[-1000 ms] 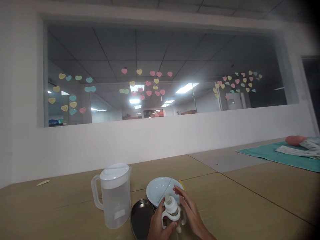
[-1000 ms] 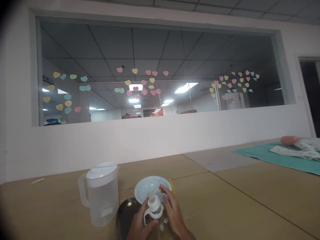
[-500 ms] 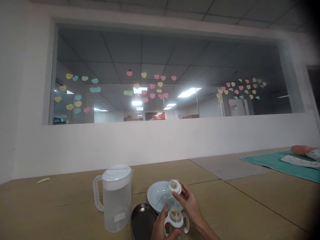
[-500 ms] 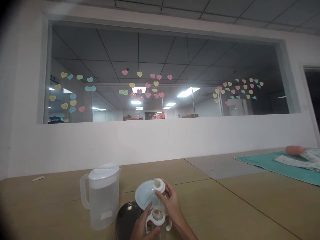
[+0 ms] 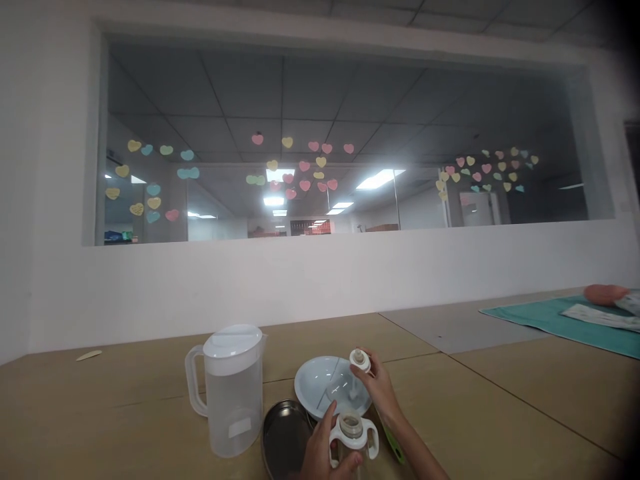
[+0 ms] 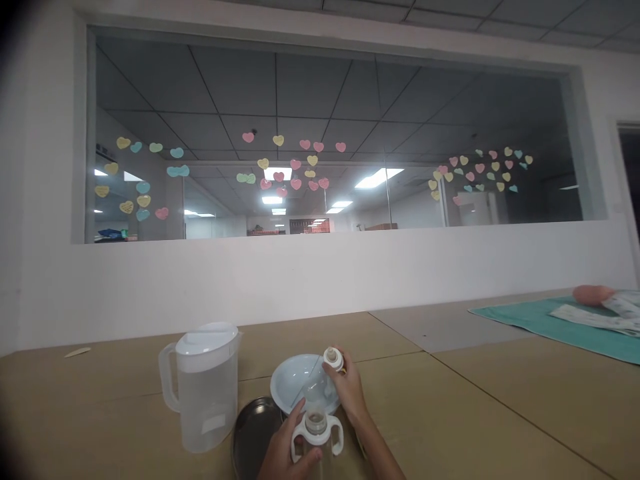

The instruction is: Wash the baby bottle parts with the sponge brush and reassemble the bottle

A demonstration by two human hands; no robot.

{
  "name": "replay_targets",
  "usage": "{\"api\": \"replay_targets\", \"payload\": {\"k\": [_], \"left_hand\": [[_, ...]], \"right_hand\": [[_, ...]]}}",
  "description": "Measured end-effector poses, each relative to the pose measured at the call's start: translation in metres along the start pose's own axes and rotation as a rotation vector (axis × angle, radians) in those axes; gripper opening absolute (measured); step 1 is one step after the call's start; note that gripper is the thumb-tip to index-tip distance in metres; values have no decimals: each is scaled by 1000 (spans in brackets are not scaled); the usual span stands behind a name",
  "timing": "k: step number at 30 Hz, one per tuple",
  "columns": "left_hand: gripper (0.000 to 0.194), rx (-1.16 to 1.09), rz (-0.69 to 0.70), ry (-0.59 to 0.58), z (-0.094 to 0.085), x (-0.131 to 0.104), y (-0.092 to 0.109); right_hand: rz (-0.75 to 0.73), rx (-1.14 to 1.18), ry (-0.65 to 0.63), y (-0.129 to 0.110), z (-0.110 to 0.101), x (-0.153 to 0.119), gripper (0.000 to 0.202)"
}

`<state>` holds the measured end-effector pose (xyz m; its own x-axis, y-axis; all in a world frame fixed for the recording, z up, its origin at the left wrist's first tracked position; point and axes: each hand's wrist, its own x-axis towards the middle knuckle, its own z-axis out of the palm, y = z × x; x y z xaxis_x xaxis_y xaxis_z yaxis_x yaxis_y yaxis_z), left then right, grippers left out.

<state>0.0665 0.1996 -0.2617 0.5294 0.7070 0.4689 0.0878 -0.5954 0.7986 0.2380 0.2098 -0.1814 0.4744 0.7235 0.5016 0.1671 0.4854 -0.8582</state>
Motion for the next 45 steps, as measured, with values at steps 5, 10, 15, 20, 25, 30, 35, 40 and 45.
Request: {"api": "replay_targets", "payload": {"k": [5, 10, 15, 20, 25, 30, 35, 40, 45], "left_hand": [[76, -47, 50, 83, 4, 1, -1], [82, -71, 55, 92, 5, 2, 0], [86, -61, 50, 118, 5, 0, 5], [87, -16, 79, 195, 6, -2, 11], [69, 72, 110, 317, 5, 2, 10], [40, 487, 329, 695, -27, 4, 5], [52, 945, 348, 1298, -89, -3, 8], [100, 770, -203, 1442, -116, -9, 7], [97, 724, -386, 1305, -120, -11, -10]], "right_hand": [[-139, -337, -154, 2, -1, -9, 34], [-78, -430, -362, 6, 3, -13, 30], [-50, -365, -389, 4, 3, -9, 38], [-68, -140, -339, -6, 3, -11, 44], [-146, -327, -332, -5, 1, -16, 29], [-161, -413, -265, 3, -3, -16, 24], [-289, -620, -317, 11, -12, -9, 32], [-368, -750, -492, 19, -17, -7, 55], [-330, -717, -550, 17, -17, -8, 71]]}}
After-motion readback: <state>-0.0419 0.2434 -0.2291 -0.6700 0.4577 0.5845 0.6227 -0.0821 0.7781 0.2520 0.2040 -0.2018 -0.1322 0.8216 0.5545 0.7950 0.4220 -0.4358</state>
